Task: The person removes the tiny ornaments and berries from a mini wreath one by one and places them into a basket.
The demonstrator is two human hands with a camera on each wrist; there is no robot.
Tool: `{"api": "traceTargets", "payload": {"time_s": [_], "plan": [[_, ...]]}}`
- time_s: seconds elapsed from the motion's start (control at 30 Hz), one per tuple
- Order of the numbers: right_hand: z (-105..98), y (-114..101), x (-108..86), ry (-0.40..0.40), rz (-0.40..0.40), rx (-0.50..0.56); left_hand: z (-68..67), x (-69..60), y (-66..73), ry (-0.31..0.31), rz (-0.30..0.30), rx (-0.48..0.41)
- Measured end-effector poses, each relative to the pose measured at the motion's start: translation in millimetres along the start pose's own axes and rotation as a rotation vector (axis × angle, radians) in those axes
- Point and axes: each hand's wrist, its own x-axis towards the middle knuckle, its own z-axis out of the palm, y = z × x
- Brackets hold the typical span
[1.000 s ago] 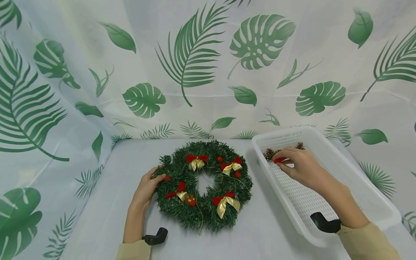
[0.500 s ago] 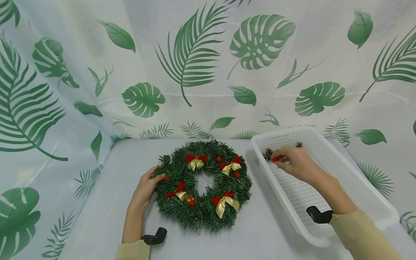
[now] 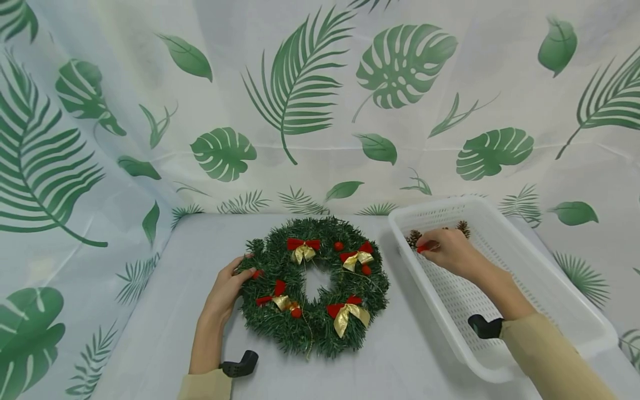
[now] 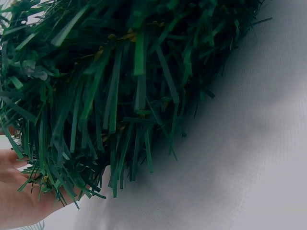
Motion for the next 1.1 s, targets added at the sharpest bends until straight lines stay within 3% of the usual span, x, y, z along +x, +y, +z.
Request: {"api": "traceTargets", "payload": {"time_s": [0.3, 1.1], "plan": [[11.2, 12.4, 3.6, -0.051, 0.054, 0.039, -0.9, -0.3, -0.5, -0.001, -0.001, -0.006], [37.5, 30.1, 15.9, -0.124, 0.076, -0.008, 0.1, 1.3, -1.5, -0.001, -0.007, -0.018]]}}
